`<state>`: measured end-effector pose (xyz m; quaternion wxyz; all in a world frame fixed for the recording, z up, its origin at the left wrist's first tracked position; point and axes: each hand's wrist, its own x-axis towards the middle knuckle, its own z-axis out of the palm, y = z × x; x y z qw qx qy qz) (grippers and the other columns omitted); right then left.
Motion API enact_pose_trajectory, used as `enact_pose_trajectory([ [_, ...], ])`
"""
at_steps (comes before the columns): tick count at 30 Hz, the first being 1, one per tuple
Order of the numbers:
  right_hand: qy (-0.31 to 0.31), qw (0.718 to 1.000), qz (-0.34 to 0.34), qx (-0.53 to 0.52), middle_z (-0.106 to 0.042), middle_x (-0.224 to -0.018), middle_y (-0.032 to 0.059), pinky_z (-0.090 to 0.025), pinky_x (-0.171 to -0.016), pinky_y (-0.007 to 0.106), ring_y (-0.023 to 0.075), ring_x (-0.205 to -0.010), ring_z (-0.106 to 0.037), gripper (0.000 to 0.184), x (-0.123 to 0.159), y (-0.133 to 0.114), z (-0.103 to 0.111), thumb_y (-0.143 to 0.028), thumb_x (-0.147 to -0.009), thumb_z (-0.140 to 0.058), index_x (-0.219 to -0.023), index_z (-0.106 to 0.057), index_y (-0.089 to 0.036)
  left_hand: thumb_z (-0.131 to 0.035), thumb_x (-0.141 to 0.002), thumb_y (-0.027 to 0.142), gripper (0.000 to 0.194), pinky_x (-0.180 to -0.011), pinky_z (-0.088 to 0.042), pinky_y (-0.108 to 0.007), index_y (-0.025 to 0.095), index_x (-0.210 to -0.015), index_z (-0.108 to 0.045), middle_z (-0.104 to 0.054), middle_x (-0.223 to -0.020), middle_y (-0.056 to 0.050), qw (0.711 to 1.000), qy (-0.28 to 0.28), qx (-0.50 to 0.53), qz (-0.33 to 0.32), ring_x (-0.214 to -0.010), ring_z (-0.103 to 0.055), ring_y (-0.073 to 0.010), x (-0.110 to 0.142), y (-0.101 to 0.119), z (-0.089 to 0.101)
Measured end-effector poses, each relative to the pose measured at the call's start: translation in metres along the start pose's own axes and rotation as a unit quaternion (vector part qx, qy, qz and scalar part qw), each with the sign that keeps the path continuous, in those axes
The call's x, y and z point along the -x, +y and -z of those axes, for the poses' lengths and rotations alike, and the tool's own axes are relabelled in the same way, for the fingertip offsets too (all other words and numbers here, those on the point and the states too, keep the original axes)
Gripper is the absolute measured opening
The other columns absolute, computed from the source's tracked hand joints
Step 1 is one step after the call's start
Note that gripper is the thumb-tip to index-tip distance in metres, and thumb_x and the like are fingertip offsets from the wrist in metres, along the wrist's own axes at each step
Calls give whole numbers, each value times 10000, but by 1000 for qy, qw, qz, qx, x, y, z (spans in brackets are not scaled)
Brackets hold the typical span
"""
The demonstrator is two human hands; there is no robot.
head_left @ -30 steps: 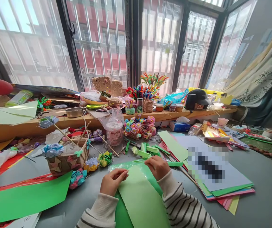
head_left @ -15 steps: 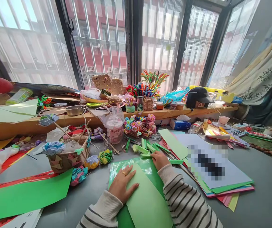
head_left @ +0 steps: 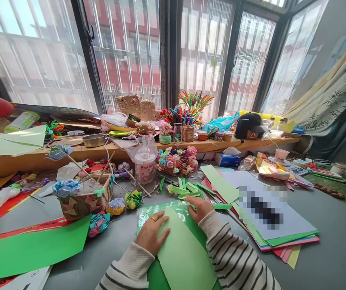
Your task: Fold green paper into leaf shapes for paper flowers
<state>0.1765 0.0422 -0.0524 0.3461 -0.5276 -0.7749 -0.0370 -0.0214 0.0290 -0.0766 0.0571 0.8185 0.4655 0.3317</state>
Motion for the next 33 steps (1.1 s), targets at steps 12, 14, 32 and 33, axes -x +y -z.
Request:
enact_pose_trajectory([
  [12,-80,989,-78,-93,-605,-621,19,-428,-512,238,108,-480,-514,165,-3,4,11,-192,-678,-452,-752,-598,-170,-567,-426,541,582,-671,-363,-384,192,-891,-544,-559,-868,-87,970,-45,-139,196,-844,-479,-270,-8,28,24],
  [14,-157,975,-72,-141,-608,-624,17,-421,-500,225,101,-476,-512,152,-2,-4,12,-264,-626,-537,-723,-607,-169,-585,-412,512,578,-690,-349,-375,199,-896,-533,-553,-878,-80,967,-59,-127,214,-871,-473,-266,-8,29,24],
  [32,-189,873,-162,-419,-401,-411,-82,-276,-329,159,36,-347,-353,299,-2,-21,-1,-395,-511,-615,-532,-436,-156,-615,-470,421,528,-699,-415,-255,157,-917,-520,-597,-791,-39,853,160,416,271,-803,-538,-175,-20,6,33],
  [33,-177,856,-188,-448,-388,-396,-89,-267,-306,160,35,-320,-345,320,-3,-21,-1,-423,-511,-603,-543,-421,-162,-618,-466,425,573,-692,-419,-255,156,-956,-494,-599,-807,-44,838,156,443,277,-804,-541,-173,-20,6,32],
])
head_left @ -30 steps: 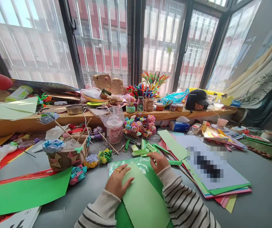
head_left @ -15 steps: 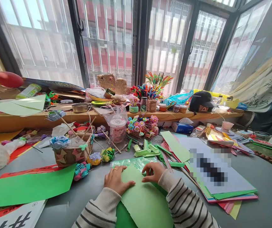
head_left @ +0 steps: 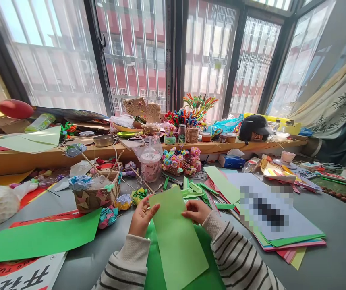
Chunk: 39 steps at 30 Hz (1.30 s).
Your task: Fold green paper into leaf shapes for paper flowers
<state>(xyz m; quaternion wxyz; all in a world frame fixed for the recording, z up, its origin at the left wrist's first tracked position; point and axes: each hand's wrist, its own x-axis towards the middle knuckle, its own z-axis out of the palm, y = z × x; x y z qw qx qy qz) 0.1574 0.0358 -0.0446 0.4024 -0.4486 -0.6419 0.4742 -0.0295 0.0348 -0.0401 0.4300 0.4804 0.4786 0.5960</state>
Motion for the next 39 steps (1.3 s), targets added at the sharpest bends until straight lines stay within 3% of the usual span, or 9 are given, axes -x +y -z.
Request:
enact_pose_trajectory([
  [7,94,990,1,-105,-414,-400,-85,-263,-265,167,35,-275,-338,317,0,-6,6,-432,-528,-591,-567,-420,-168,-616,-457,441,376,-522,-433,-247,120,-654,-610,-629,-603,-34,981,-153,-23,114,-586,-564,-174,8,-6,-6],
  [12,21,994,15,-105,-559,-569,-21,-327,-316,179,77,-396,-464,314,0,-6,6,-395,-520,-614,-714,-547,-157,-634,-435,425,362,-490,-431,-215,138,-654,-617,-624,-581,-3,978,-135,9,157,-532,-557,-135,8,-3,-7],
  [15,95,986,45,-132,-609,-649,13,-436,-465,237,142,-565,-554,308,-2,-2,8,-392,-537,-607,-735,-573,-159,-638,-433,423,371,-425,-418,-191,143,-674,-604,-602,-550,14,974,-127,11,187,-466,-542,-107,8,-2,-8],
  [18,190,968,67,-151,-627,-752,43,-471,-587,301,189,-692,-575,335,-4,3,11,-404,-570,-578,-803,-564,-164,-650,-423,416,368,-428,-432,-203,131,-647,-586,-592,-522,6,965,-161,7,207,-453,-559,-117,10,-2,-9],
  [20,208,964,88,-139,-625,-806,61,-476,-622,324,202,-729,-575,346,-5,5,11,-399,-611,-542,-858,-553,-157,-663,-415,399,332,-442,-446,-214,130,-578,-559,-581,-483,9,961,-173,16,214,-464,-578,-136,11,-1,-9],
  [24,220,965,143,-24,-605,-909,61,-460,-712,340,197,-813,-560,313,-1,4,7,-305,-701,-454,-968,-533,-162,-676,-425,369,301,-411,-446,-188,133,-560,-546,-562,-422,28,968,-128,55,211,-411,-563,-114,9,1,-6],
  [30,168,931,258,195,-507,-1083,16,-365,-868,327,166,-994,-462,401,7,-4,8,-63,-690,-355,-1023,-519,-215,-557,-623,372,275,-479,-492,-230,105,-683,-582,-650,-579,-60,939,-85,187,276,-511,-605,-153,6,8,-4],
  [33,166,923,272,216,-491,-1099,15,-384,-849,311,155,-991,-465,435,7,-3,8,-31,-674,-338,-1013,-524,-231,-479,-683,397,322,-493,-500,-255,92,-727,-573,-656,-621,-76,929,-73,209,296,-553,-613,-174,7,10,-6],
  [39,154,939,255,174,-493,-1096,16,-379,-846,304,152,-985,-468,457,4,-3,4,-18,-639,-327,-964,-561,-237,-614,-601,209,121,-505,-488,-198,100,-621,-565,-649,-580,-54,952,-80,138,259,-538,-605,-138,10,7,-7],
])
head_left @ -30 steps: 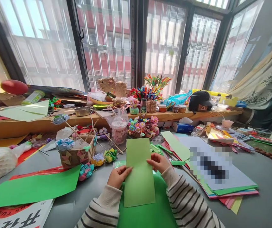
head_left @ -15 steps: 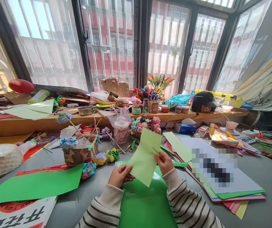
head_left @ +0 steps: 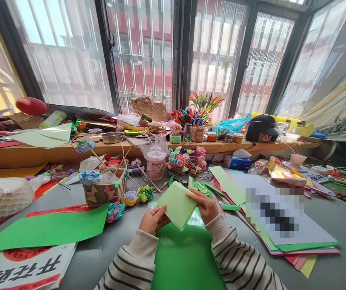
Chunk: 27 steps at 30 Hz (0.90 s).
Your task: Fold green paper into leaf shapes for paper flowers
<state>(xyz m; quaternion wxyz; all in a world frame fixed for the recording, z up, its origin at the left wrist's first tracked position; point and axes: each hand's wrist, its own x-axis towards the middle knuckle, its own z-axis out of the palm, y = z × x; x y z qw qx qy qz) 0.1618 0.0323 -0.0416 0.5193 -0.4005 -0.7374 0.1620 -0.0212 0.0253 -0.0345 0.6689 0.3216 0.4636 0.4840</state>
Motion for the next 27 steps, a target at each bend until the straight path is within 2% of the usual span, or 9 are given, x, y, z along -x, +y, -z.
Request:
enact_pose_trajectory([
  [4,-7,994,-53,-93,-503,-1087,27,-344,-867,341,179,-1000,-452,377,-1,-3,2,-84,-647,-366,-910,-594,-228,-639,-561,207,112,-530,-485,-202,124,-576,-564,-650,-574,-21,1000,3,2,-27,-548,-600,-129,-5,-2,6],
  [7,15,956,-158,-246,-552,-1015,65,-401,-785,363,204,-933,-500,299,-4,-6,6,-243,-705,-376,-911,-586,-190,-679,-486,251,185,-544,-485,-224,124,-556,-564,-649,-565,-20,999,2,-16,-38,-552,-599,-140,-8,-3,9],
  [9,19,921,-245,-303,-571,-972,80,-432,-721,356,211,-875,-531,330,-7,-7,8,-362,-701,-415,-928,-567,-176,-691,-442,303,259,-540,-484,-242,112,-578,-580,-649,-561,-32,998,-34,-43,-28,-545,-599,-153,-8,-5,8],
  [12,-56,898,-320,-298,-600,-897,77,-440,-679,328,218,-832,-544,383,-9,-8,7,-412,-584,-566,-875,-585,-163,-691,-416,343,344,-516,-481,-262,99,-644,-607,-650,-562,-47,991,-103,-80,-4,-531,-598,-171,-4,-7,5],
  [15,-123,888,-323,-302,-631,-741,51,-442,-633,305,202,-717,-570,365,-7,-8,4,-387,-501,-636,-771,-616,-143,-692,-418,330,364,-534,-481,-279,103,-694,-622,-653,-590,-51,988,-126,-91,-8,-555,-600,-180,-2,-7,3],
  [18,-106,890,-323,-303,-632,-679,31,-440,-608,293,176,-638,-571,341,-5,-7,1,-366,-479,-654,-730,-626,-138,-699,-406,313,345,-554,-480,-284,105,-672,-631,-651,-596,-48,990,-99,-95,-31,-568,-595,-179,-2,-5,3],
  [27,-76,890,-335,-299,-636,-666,36,-440,-613,299,172,-616,-567,328,-4,-5,-1,-351,-460,-667,-705,-639,-136,-724,-334,285,329,-497,-483,-250,94,-586,-635,-636,-533,-40,996,-13,-79,-44,-499,-582,-160,-1,-3,1],
])
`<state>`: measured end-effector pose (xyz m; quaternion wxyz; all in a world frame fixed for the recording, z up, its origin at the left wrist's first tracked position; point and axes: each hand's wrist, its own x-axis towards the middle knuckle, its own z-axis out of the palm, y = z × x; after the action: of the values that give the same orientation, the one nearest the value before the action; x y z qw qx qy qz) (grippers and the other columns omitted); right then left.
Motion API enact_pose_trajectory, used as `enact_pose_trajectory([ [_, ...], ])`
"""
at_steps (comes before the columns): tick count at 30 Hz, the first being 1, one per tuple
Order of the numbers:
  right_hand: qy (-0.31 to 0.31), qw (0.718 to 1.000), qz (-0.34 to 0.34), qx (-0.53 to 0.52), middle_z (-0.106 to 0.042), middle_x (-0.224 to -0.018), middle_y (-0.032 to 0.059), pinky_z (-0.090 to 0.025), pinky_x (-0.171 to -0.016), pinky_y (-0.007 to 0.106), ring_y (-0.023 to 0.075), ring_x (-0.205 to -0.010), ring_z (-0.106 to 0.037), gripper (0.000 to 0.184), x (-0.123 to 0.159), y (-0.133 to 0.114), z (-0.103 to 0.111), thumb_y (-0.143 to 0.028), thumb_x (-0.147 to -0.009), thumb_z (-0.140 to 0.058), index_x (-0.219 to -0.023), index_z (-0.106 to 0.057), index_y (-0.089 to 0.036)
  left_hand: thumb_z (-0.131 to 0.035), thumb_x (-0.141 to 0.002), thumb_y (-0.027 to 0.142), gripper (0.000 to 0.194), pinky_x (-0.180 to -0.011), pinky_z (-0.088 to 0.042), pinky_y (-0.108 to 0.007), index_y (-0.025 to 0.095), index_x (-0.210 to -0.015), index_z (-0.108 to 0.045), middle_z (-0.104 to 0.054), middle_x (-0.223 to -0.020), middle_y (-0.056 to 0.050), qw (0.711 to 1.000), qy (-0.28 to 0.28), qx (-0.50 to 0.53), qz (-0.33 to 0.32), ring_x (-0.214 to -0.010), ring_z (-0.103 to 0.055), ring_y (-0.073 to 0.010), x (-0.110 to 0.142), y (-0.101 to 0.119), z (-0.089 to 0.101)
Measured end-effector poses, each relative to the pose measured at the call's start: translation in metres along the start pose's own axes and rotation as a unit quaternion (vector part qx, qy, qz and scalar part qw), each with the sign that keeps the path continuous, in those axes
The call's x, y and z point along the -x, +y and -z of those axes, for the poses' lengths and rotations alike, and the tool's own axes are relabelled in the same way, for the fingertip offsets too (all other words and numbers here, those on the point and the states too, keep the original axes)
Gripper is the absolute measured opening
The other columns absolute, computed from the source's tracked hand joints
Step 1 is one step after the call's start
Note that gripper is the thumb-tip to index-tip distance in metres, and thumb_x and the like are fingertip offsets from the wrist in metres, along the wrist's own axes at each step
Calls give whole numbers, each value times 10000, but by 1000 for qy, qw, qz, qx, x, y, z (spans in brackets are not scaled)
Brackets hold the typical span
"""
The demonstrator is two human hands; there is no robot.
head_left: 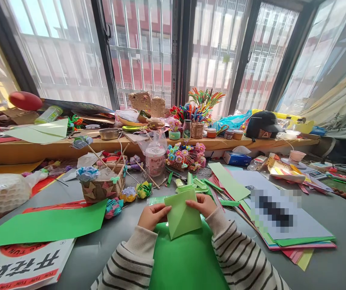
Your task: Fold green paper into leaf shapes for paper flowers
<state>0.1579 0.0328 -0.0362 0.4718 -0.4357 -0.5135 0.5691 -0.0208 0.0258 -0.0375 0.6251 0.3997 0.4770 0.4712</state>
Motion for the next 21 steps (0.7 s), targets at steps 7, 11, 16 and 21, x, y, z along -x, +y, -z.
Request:
enact_pose_trajectory([
  [7,16,1000,-4,0,-635,-646,28,-443,-604,289,168,-608,-565,332,1,-1,0,-357,-445,-672,-693,-640,-139,-733,-306,253,304,-458,-482,-208,114,-554,-624,-626,-485,-2,999,39,27,14,-449,-572,-126,5,7,-3],
  [11,12,1000,-5,-2,-633,-641,25,-447,-605,287,162,-600,-565,339,1,1,1,-366,-448,-669,-698,-639,-137,-732,-327,226,279,-462,-486,-200,116,-561,-627,-632,-496,0,999,37,30,18,-456,-576,-121,6,8,-4],
  [16,31,999,-9,-9,-630,-622,31,-449,-589,298,165,-571,-563,371,-2,7,1,-386,-411,-676,-680,-643,-132,-734,-320,221,277,-460,-487,-198,113,-553,-629,-630,-482,1,999,32,30,20,-450,-576,-123,7,9,-5],
  [21,49,998,-16,-22,-616,-573,25,-441,-547,286,149,-518,-547,353,-4,10,2,-389,-375,-686,-614,-645,-133,-725,-359,215,260,-509,-497,-233,112,-581,-635,-632,-496,-6,999,31,15,23,-480,-588,-144,6,8,-5],
])
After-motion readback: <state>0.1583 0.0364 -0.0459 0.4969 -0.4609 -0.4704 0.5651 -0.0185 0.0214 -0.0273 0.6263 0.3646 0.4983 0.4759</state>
